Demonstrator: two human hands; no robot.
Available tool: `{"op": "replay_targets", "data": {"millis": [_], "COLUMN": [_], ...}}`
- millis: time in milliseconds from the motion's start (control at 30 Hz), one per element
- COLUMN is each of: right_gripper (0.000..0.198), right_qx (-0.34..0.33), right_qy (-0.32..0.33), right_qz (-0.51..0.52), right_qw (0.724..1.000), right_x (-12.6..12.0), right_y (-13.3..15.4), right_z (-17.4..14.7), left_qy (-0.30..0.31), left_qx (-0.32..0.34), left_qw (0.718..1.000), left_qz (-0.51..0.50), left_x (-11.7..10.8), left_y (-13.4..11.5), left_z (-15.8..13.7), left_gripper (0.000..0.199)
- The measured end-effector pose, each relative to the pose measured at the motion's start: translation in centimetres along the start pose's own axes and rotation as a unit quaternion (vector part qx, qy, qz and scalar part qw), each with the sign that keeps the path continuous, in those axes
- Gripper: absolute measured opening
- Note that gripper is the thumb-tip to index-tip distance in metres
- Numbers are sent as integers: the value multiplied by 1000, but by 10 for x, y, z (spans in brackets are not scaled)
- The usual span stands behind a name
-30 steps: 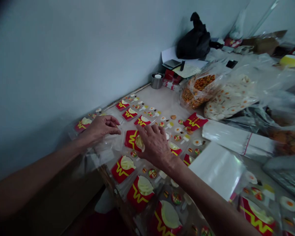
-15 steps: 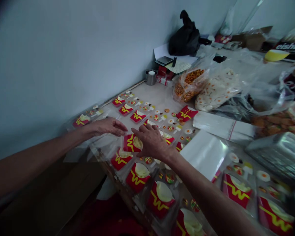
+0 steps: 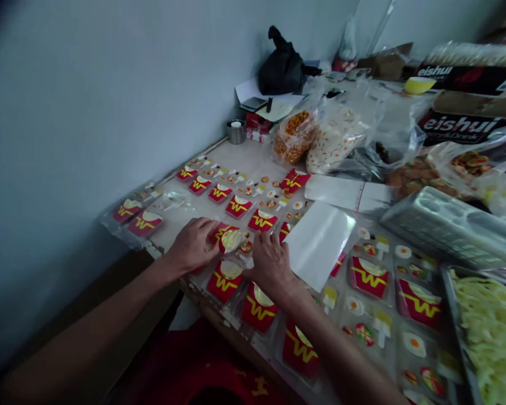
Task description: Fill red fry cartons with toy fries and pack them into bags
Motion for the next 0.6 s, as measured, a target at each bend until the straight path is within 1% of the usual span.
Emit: {"op": "replay_targets", "data": {"millis": [67, 167, 267, 333, 400, 467, 500, 533, 567, 600], "right_gripper": [87, 87, 83, 80, 77, 77, 81, 87, 93, 96], "right_qx": [9, 24, 37, 41, 36, 19, 10, 8, 18, 39], "right_qy": [-7, -15, -9, -9, -23, -61, -87, -115, -138, -148], "right_qz": [6, 20, 33, 40, 47, 57, 71, 95, 136, 198], "right_qw": [1000, 999, 999, 998, 998, 996, 994, 989, 981, 968], "right_x": [2, 5, 5, 0, -9, -22, -29, -34, -37, -35], "right_y": [-4, -3, 0, 3, 7, 10, 10, 6, -1, -11], "right_z": [-2, -2, -1, -1, 1, 4, 5, 6, 6, 6], "left_qy": [23, 59, 90, 92, 84, 63, 42, 15, -15, -40], "left_qx": [-22, -32, -24, -25, -20, -20, -38, -70, -109, -147], "left_qw": [999, 996, 993, 993, 994, 997, 998, 997, 994, 987], "left_qz": [22, 54, 66, 67, 61, 41, 24, 1, -25, -53], "left_x": [12, 19, 19, 17, 14, 7, 1, -7, -16, -23], "left_y": [6, 9, 4, -7, -23, -36, -37, -32, -23, -11], "left_z": [0, 8, 19, 24, 27, 27, 27, 27, 26, 24], "left_gripper": [46, 29, 18, 16, 16, 17, 16, 15, 13, 11]}}
Point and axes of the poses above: each hand's wrist, its own z-axis towards the middle knuckle, its own x-axis out of the palm, y = z × x, the point moved 9 cm from there along z, towards the middle knuckle, and after that the axes turned 12 degrees about -z, right-handed, at the moved point
